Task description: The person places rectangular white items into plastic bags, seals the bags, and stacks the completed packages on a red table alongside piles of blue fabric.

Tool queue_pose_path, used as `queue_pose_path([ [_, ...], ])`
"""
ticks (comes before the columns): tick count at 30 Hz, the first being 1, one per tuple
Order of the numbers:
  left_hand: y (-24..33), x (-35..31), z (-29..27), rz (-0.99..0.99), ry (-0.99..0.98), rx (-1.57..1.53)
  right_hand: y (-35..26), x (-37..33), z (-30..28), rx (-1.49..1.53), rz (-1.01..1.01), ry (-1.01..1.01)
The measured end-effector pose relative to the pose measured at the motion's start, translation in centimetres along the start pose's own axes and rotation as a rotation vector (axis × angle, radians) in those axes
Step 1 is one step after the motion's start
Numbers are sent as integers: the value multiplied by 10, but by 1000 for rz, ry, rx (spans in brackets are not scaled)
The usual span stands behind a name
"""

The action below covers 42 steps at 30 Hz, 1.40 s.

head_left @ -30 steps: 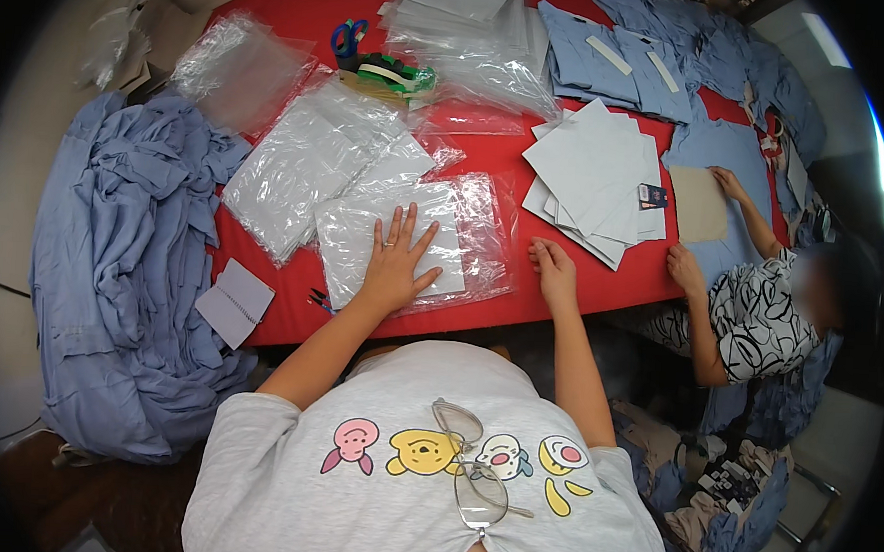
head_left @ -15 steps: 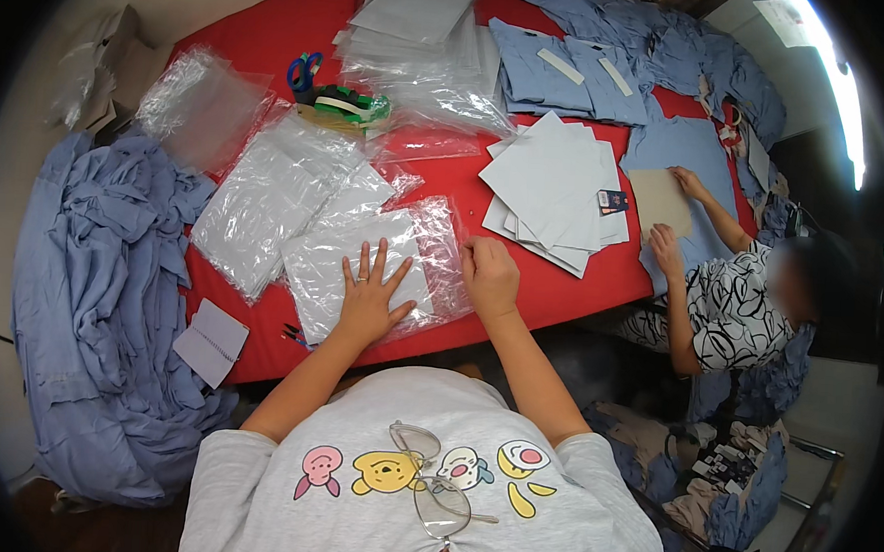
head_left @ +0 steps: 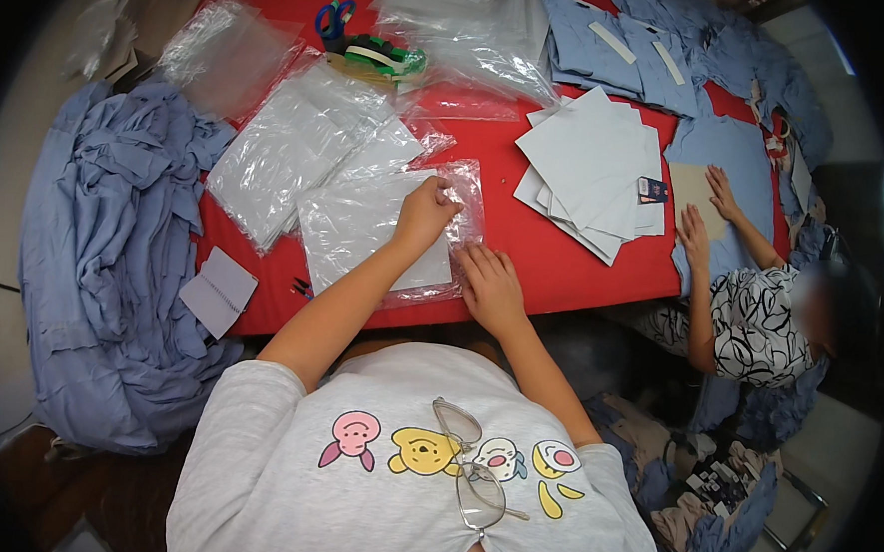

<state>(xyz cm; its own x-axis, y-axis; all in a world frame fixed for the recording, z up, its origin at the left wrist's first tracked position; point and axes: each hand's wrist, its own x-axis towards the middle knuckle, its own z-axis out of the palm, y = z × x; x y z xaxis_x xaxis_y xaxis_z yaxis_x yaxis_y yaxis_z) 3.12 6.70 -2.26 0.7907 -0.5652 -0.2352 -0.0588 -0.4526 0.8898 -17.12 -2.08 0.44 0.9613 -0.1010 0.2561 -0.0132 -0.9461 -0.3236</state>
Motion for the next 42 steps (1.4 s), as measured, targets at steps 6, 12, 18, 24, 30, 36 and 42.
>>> queue_pose_path([
  [6,-2,4,3,-155,-28,-35,16,-44,0,36,-14,-7],
  [12,6,5,1,-202,9,-57,21,-11,-10,564,509,115],
  [18,-22,7,-7,-146,-70,-354,30,80,16,596,529,133],
  [24,23,-20,-92,391,164,230,13,120,-27,481,72,67],
  [30,19,-19,-214,73,-349,-206,-62,206,-103,547,-259,22],
  [36,5,65,-357,70,227,-477,-188,257,-206,1855,-452,-265],
  [42,-92,187,-501,123,514,-350,-350,268,-184,2607,-417,650],
])
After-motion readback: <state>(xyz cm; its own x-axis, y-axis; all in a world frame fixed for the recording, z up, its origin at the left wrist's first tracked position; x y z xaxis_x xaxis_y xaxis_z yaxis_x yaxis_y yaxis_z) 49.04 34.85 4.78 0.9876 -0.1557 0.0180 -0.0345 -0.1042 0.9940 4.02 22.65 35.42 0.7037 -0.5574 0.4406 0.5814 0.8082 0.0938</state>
